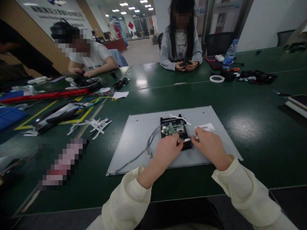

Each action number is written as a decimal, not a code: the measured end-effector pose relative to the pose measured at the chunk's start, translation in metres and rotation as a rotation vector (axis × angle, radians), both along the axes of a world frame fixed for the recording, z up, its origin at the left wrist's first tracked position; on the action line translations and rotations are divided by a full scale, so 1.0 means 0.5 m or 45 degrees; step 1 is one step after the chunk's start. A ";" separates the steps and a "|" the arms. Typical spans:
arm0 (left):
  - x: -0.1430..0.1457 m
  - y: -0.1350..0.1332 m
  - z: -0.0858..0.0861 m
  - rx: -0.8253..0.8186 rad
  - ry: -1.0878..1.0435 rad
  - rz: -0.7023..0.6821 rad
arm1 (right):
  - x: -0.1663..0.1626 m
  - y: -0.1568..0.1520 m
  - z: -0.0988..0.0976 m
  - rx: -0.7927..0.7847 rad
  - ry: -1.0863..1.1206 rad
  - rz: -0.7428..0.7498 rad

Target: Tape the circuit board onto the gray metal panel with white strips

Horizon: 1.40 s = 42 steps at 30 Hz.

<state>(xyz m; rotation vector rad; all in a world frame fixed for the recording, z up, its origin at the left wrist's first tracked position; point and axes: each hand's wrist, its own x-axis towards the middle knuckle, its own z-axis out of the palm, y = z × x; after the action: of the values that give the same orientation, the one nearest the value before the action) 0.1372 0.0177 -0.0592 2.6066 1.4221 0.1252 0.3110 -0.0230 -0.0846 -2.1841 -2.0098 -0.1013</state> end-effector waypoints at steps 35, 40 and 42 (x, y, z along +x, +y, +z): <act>-0.213 -0.015 0.002 0.231 -0.045 0.284 | 0.011 -0.036 -0.009 -0.032 0.459 0.364; -0.226 -0.010 -0.003 0.214 -0.063 0.269 | 0.003 -0.041 0.002 -0.036 0.521 0.364; -0.231 -0.009 -0.005 0.206 -0.072 0.266 | -0.001 -0.043 0.005 -0.039 0.552 0.370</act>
<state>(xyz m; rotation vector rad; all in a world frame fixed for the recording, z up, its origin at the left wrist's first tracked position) 0.0218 0.0133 -0.0615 2.5462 1.7271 0.3510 0.3107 -0.0442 -0.0822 -1.7124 -2.0416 0.4056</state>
